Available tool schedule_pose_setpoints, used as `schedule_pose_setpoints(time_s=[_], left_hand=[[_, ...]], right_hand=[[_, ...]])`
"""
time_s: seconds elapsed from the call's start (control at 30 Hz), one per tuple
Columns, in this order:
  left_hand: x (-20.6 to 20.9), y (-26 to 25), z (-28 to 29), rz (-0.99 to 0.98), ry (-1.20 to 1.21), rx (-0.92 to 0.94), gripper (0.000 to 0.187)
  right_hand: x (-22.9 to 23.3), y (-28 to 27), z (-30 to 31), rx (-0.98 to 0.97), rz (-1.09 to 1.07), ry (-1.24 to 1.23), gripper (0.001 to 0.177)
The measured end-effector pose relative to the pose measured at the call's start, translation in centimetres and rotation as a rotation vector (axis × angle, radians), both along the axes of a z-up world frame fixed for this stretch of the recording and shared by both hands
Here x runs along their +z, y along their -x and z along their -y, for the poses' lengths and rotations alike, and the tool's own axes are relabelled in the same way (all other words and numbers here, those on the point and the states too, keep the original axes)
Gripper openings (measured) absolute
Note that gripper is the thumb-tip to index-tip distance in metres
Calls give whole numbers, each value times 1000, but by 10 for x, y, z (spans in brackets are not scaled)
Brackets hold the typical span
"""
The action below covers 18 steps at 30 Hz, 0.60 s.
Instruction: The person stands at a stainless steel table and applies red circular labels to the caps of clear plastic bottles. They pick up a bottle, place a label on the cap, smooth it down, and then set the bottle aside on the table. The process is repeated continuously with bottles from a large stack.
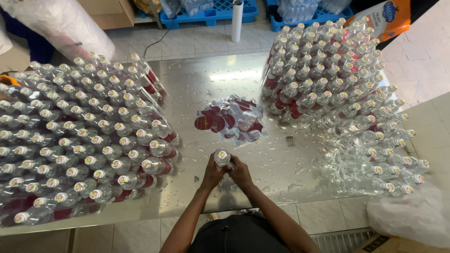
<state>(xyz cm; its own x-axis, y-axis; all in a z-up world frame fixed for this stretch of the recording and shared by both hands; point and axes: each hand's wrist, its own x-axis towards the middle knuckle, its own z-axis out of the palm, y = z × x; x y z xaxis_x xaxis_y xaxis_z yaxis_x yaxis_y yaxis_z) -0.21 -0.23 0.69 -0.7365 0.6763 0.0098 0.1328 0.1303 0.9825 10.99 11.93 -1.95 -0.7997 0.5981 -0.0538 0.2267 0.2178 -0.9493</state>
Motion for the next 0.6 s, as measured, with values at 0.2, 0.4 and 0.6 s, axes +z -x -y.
schedule_pose_setpoints(time_s=[0.2, 0.4, 0.6], left_hand=[[40, -2, 66, 7, 11, 158, 115], [78, -26, 136, 248, 126, 302, 112], [95, -22, 145, 350, 167, 362, 106]], right_hand=[[77, 56, 33, 40, -86, -4, 71], [29, 169, 65, 144, -44, -10, 67], [92, 222, 113, 105, -10, 83, 33]])
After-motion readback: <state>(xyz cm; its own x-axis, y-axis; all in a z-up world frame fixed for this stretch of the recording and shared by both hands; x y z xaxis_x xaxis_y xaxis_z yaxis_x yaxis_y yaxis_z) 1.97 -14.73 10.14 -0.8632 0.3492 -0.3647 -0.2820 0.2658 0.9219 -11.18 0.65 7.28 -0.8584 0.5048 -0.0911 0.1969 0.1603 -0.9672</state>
